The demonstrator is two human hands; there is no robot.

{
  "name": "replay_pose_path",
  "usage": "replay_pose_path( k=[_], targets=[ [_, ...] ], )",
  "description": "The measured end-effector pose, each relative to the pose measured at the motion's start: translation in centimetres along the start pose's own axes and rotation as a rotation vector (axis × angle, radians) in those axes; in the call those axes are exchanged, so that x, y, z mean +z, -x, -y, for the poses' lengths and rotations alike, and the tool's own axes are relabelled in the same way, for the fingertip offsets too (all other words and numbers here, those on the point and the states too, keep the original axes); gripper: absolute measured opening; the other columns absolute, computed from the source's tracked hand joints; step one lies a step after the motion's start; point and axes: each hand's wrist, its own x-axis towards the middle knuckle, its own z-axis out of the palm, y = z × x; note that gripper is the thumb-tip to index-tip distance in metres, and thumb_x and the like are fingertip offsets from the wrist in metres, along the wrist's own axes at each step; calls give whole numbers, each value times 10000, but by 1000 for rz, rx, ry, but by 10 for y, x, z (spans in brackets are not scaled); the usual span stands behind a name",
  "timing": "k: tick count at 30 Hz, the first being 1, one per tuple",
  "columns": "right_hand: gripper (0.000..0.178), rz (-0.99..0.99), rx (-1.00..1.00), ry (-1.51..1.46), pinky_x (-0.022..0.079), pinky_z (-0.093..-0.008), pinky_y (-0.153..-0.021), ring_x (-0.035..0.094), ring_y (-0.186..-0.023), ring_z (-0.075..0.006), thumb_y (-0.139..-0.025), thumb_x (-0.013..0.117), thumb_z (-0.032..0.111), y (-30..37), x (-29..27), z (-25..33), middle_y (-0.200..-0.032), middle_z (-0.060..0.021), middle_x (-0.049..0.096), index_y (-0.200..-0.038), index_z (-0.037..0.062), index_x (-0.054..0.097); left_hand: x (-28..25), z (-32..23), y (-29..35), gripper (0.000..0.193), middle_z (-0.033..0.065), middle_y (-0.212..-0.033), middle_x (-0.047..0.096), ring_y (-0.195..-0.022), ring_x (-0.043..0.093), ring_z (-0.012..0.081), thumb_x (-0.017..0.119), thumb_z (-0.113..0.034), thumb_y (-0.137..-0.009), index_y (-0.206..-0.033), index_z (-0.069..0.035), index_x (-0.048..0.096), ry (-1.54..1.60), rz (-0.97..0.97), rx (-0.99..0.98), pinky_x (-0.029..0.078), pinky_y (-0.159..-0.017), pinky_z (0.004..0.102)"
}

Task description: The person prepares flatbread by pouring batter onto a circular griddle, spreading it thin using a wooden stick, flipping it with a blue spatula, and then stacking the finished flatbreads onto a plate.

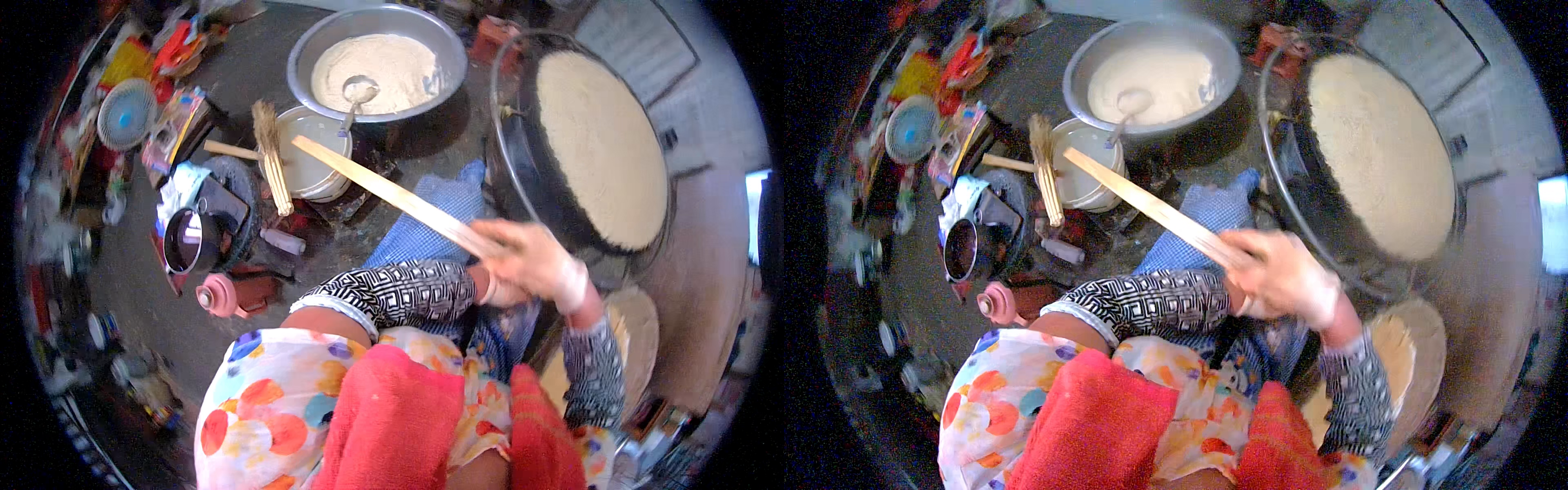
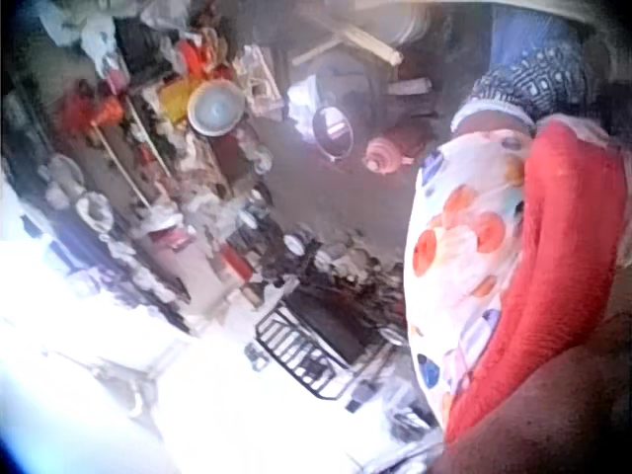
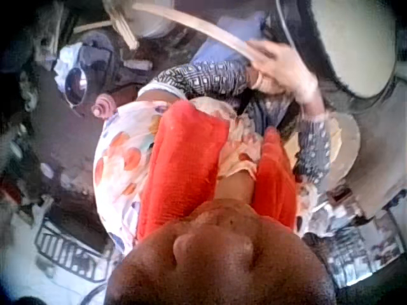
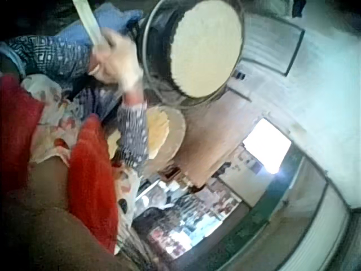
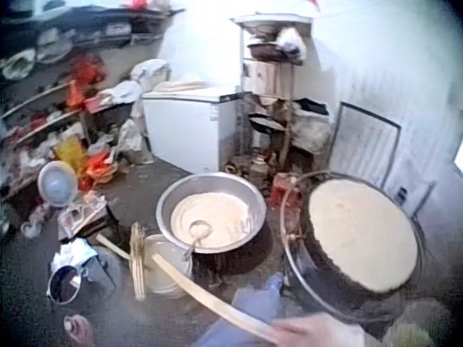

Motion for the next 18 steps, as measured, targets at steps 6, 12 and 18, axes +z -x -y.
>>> replay_pose_path(
  k=[6, 12, 18],
  targets=[
    [811, -254, -504, -399, 391, -412, -1020, 490, -1209, -341, -834, 705, 402, -27, 54, 35, -1286, -228, 515, -1427, 4, 320, -66, 19, -66, 696, 121, -967, 638, -817, 615, 318, 483, -718, -765, -1055, -101, 623, -829, -80, -17, 465, -638, 489],
    [723, -1116, 147, 320, 328, -516, -1012, 456, -1217, -384, -725, 717, 438, 127, 153, -82, -1304, -213, 489, -1296, 55, 490, -67, 92, -30, 825, 251, -1497, 253, -1336, 287, 489, 576, -569, -856, -1479, -122, 271, -718, 236, -478, 308, -1084, 536],
    [640, -1443, 1401, -33, 431, -462, -977, 541, -1139, -387, -791, 670, 441, 330, 406, -152, -1213, -215, 580, -1248, 15, 530, -94, 163, -15, 859, 319, -1516, 139, -1378, 230, 482, 563, -632, -844, -1522, -260, 187, -680, 162, -481, 267, -1114, 516]
  ],
)
